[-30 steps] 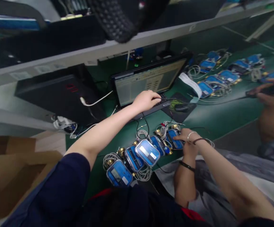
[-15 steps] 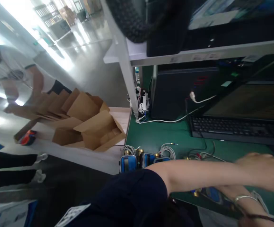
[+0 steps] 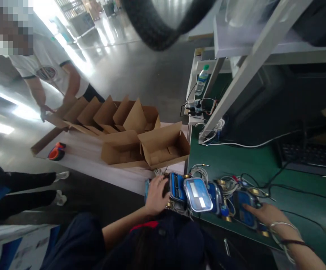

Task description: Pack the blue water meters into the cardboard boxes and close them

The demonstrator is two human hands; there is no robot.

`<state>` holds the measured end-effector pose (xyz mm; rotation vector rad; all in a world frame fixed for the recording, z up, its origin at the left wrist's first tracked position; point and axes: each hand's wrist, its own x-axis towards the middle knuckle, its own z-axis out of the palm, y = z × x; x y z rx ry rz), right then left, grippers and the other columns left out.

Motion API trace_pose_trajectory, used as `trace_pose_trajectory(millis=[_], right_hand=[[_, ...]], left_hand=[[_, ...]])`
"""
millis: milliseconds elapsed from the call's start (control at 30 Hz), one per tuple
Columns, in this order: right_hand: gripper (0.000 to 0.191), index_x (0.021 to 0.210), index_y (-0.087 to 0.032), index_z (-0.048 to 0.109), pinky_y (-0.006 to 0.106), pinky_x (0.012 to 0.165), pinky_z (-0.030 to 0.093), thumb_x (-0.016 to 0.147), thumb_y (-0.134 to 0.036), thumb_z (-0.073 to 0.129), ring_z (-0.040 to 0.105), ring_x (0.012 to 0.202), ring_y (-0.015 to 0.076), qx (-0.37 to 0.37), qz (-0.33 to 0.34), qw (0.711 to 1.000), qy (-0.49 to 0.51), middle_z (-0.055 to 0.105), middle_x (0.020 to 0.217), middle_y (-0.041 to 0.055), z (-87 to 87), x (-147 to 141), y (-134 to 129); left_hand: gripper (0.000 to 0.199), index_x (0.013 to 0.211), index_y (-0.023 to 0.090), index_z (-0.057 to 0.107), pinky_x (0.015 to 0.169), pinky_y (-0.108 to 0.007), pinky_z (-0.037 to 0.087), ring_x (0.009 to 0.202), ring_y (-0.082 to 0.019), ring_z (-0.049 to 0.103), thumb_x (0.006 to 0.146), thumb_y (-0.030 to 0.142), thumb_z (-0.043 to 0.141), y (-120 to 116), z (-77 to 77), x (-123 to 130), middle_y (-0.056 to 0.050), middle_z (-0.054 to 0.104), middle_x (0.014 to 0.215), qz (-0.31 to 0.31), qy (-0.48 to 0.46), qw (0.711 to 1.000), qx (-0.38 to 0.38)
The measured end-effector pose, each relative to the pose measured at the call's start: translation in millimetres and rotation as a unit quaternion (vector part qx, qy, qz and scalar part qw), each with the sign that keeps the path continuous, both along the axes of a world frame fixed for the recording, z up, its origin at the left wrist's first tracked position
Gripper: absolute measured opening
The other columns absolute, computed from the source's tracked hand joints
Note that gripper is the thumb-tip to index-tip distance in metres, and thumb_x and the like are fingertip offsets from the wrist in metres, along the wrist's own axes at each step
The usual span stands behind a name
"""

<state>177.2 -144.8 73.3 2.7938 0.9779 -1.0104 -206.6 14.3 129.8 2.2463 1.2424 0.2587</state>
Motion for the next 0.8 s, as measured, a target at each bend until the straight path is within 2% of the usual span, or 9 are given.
trace_pose_trajectory(millis=[33, 100, 167, 233, 400, 567, 667, 733, 800], right_hand=[[0.042, 0.051, -0.018, 0.056, 0.037, 0.066, 0.050, 0.063, -0.058, 0.058, 0.065, 0.068, 0.0310, -0.021, 0.017, 1.000, 0.011, 0.067, 0.069, 0.0190, 5.8, -11, 11], [0.046, 0.060, -0.015, 0.060, 0.035, 0.070, 0.049, 0.070, -0.059, 0.051, 0.065, 0.077, 0.0304, -0.055, 0.044, 0.997, 0.025, 0.068, 0.079, 0.0206, 15.1, -34, 29], [0.051, 0.065, -0.012, 0.062, 0.034, 0.070, 0.048, 0.074, -0.060, 0.046, 0.065, 0.079, 0.0299, -0.068, 0.061, 0.996, 0.025, 0.068, 0.084, 0.0218, 20.9, -55, 43], [0.057, 0.073, -0.009, 0.064, 0.034, 0.071, 0.048, 0.076, -0.062, 0.044, 0.065, 0.080, 0.0301, -0.073, 0.070, 0.995, 0.018, 0.067, 0.087, 0.0229, 24.0, -75, 54], [0.064, 0.085, -0.003, 0.065, 0.033, 0.072, 0.048, 0.078, -0.063, 0.043, 0.065, 0.087, 0.0302, -0.073, 0.065, 0.995, 0.002, 0.066, 0.091, 0.0241, 27.6, -117, 82], [0.061, 0.083, -0.005, 0.065, 0.034, 0.075, 0.046, 0.081, -0.061, 0.041, 0.063, 0.094, 0.0332, -0.078, 0.028, 0.997, -0.007, 0.066, 0.093, 0.0259, 27.8, -150, 102], [0.063, 0.083, -0.004, 0.067, 0.034, 0.074, 0.044, 0.080, -0.062, 0.043, 0.062, 0.095, 0.0336, -0.083, -0.023, 0.996, -0.029, 0.065, 0.094, 0.0271, 24.6, -177, 111], [0.067, 0.087, 0.000, 0.067, 0.035, 0.072, 0.043, 0.079, -0.063, 0.045, 0.061, 0.094, 0.0339, -0.069, -0.068, 0.994, -0.045, 0.063, 0.096, 0.0283, 20.6, -197, 118], [0.068, 0.090, 0.003, 0.066, 0.036, 0.070, 0.042, 0.078, -0.061, 0.048, 0.060, 0.092, 0.0336, -0.038, -0.113, 0.991, -0.054, 0.063, 0.095, 0.0291, 13.9, -216, 126]], left_hand=[[0.062, 0.131, 0.009, 0.045, 0.110, -0.051, 0.021, 0.134, -0.032, 0.027, 0.074, 0.030, 0.057, 2, -14.1, -24, -0.019, 0.036, 0.141, 0.081, 0.035, 0.996, -0.015], [0.078, 0.137, 0.004, 0.034, 0.110, -0.049, 0.022, 0.136, -0.034, 0.020, 0.070, 0.034, 0.062, 4, -40.4, -59, -0.024, 0.023, 0.146, 0.165, 0.057, 0.982, -0.074], [0.073, 0.136, 0.003, 0.034, 0.111, -0.044, 0.023, 0.137, -0.032, 0.020, 0.072, 0.029, 0.060, 5, -59.8, -79, -0.024, 0.020, 0.146, 0.224, 0.046, 0.970, -0.085], [0.064, 0.135, 0.005, 0.037, 0.111, -0.040, 0.025, 0.137, -0.029, 0.022, 0.076, 0.021, 0.054, 11, -69.5, -94, -0.022, 0.023, 0.146, 0.270, 0.026, 0.961, -0.059], [0.065, 0.137, 0.008, 0.035, 0.107, -0.033, 0.032, 0.134, -0.025, 0.029, 0.074, 0.016, 0.052, 47, -65.0, -137, -0.017, 0.024, 0.147, 0.300, 0.009, 0.954, -0.011], [0.073, 0.140, 0.010, 0.027, 0.098, -0.031, 0.040, 0.125, -0.024, 0.042, 0.073, 0.016, 0.053, 95, -57.7, -176, -0.016, 0.030, 0.144, 0.248, 0.043, 0.968, 0.004], [0.075, 0.141, 0.012, 0.024, 0.083, -0.035, 0.047, 0.107, -0.028, 0.057, 0.075, 0.027, 0.055, 124, -53.3, -190, -0.017, 0.050, 0.129, 0.240, 0.110, 0.964, -0.025], [0.068, 0.137, 0.013, 0.032, 0.076, -0.036, 0.048, 0.096, -0.029, 0.062, 0.075, 0.033, 0.055, 143, -49.5, -200, -0.016, 0.062, 0.110, 0.224, 0.162, 0.959, -0.058], [0.061, 0.130, 0.015, 0.040, 0.074, -0.035, 0.047, 0.092, -0.029, 0.063, 0.074, 0.033, 0.056, 161, -45.8, -214, -0.013, 0.066, 0.099, 0.194, 0.198, 0.957, -0.080]])
